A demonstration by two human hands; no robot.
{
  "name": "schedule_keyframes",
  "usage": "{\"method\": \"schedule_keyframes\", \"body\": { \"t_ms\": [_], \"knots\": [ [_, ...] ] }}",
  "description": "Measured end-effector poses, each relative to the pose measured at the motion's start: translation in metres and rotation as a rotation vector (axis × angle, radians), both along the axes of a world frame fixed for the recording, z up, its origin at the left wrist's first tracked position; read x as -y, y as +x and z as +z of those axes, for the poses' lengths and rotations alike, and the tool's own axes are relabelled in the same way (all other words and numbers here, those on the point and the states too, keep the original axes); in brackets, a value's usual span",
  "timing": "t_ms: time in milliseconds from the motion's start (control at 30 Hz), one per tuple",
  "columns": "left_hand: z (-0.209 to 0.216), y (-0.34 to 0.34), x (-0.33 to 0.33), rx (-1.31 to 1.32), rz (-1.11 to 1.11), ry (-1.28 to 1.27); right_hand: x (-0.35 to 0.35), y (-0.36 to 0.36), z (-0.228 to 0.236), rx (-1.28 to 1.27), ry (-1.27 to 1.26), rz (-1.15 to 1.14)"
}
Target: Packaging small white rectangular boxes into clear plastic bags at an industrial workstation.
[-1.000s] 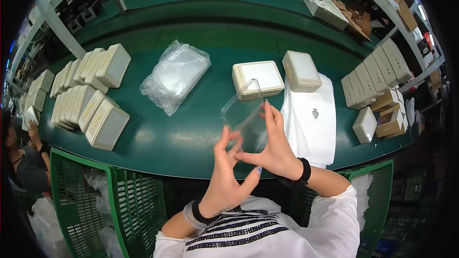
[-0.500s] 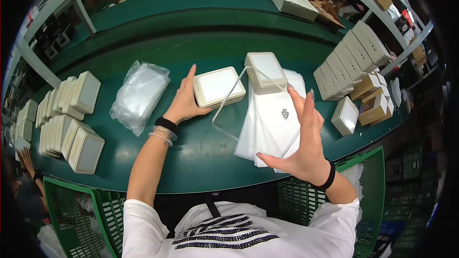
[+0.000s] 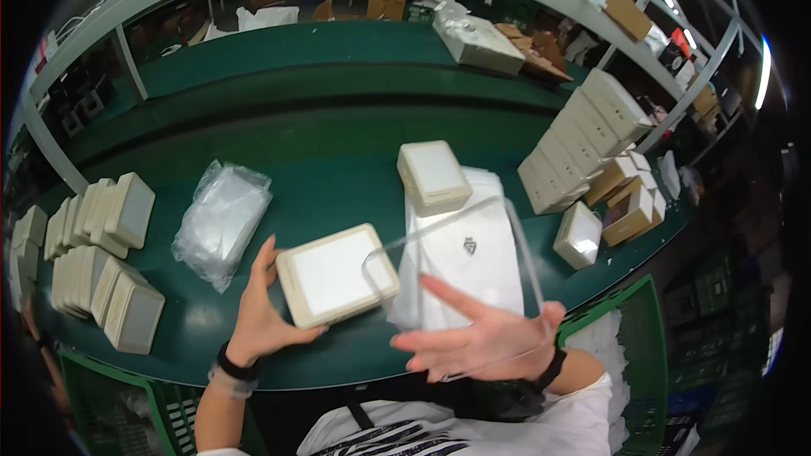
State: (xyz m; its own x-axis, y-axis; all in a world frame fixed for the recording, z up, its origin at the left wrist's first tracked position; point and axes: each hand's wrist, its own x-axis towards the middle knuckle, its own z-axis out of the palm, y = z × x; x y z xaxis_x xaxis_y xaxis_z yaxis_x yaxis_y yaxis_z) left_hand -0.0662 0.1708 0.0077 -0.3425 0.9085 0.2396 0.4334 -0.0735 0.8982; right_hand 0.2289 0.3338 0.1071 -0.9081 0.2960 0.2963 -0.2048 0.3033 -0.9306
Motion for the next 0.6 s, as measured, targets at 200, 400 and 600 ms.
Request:
{"method": "schedule_keyframes", "body": {
  "t_ms": [200,400,600],
  "knots": [
    [-0.011,-0.001,0.019,0.043,-0.097,0.015,-0.019,-0.032,-0.025,0.177,0.036,0.107],
    [-0.030,0.006,0.020,-0.016,-0.171,-0.096,-0.032,-0.076,-0.055,0.338,0.518,0.199],
    [-0.050,0.000,0.035,-0.012,-0.209,-0.110,-0.005,-0.100,-0.079,0.375,0.649,0.222]
  ]
}}
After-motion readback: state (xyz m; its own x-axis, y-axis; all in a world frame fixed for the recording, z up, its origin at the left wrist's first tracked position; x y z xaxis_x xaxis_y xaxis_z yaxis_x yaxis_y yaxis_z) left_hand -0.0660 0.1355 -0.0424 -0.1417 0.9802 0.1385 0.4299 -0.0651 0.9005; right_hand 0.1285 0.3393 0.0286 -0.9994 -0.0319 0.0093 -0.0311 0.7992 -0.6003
